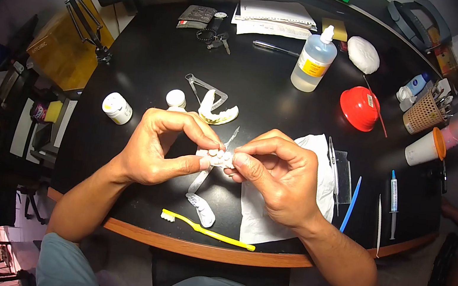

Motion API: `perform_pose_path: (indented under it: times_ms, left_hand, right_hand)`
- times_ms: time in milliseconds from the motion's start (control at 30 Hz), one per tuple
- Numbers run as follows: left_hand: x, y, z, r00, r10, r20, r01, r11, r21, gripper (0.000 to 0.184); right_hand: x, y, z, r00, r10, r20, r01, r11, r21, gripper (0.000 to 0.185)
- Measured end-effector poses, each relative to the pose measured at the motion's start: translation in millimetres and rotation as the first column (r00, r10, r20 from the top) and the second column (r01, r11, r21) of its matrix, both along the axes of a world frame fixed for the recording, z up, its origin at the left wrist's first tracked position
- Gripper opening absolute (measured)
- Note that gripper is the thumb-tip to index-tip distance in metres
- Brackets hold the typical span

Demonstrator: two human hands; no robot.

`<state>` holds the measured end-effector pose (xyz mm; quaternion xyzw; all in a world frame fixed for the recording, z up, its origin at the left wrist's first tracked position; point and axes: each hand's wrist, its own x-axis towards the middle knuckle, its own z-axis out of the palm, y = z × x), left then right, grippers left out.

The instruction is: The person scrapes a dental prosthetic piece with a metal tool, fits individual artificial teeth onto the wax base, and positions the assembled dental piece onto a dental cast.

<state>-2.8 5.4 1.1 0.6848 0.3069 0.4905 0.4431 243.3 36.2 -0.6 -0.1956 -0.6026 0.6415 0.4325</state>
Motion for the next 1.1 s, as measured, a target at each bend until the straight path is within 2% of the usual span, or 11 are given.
perform_pose_path:
  times_ms: [200, 300, 533, 667, 900, 1000, 1067, 1100]
  left_hand:
    - [-1.2, -3.1, 3.4, 0.994, 0.054, -0.098, -0.053, 0.999, 0.011, 0.027]
    - [-0.9, -3.1, 3.4, 0.991, 0.068, -0.114, -0.068, 0.998, 0.003, 0.029]
    - [1.8, -0.1, 4.9, 0.996, 0.068, -0.064, -0.060, 0.991, 0.116, 0.023]
    - [3.5, -1.7, 6.9, 0.998, 0.046, -0.029, -0.044, 0.997, 0.066, 0.017]
    - [1.1, -2.4, 8.7, 0.995, 0.064, -0.083, -0.061, 0.998, 0.034, 0.017]
    - [1.1, -3.2, 6.3, 0.993, 0.117, -0.028, -0.118, 0.993, -0.023, 0.019]
    - [3.0, -6.7, 12.8, 0.978, 0.198, -0.068, -0.202, 0.977, -0.063, 0.020]
    - [3.5, -6.5, 16.0, 0.977, 0.195, -0.090, -0.197, 0.980, -0.008, 0.019]
  right_hand:
    - [3.3, 3.3, 3.1, 0.999, 0.036, -0.014, -0.038, 0.964, -0.262, 0.011]
    - [3.7, 3.8, 2.3, 0.999, 0.041, -0.014, -0.043, 0.959, -0.279, 0.012]
    - [3.1, 2.2, -1.7, 0.999, 0.036, -0.015, -0.039, 0.980, -0.195, 0.010]
    - [0.8, -0.1, 3.3, 0.999, 0.037, -0.023, -0.040, 0.982, -0.186, 0.009]
    - [-3.1, -1.0, -2.3, 0.998, 0.066, -0.004, -0.066, 0.992, -0.111, 0.011]
    - [-4.2, -1.6, -1.4, 0.997, 0.071, -0.011, -0.072, 0.990, -0.118, 0.012]
    - [-3.4, -1.7, -0.2, 0.997, 0.066, 0.029, -0.063, 0.995, -0.082, 0.007]
    - [-3.9, -2.9, 2.5, 0.998, 0.052, 0.038, -0.048, 0.993, -0.104, 0.007]
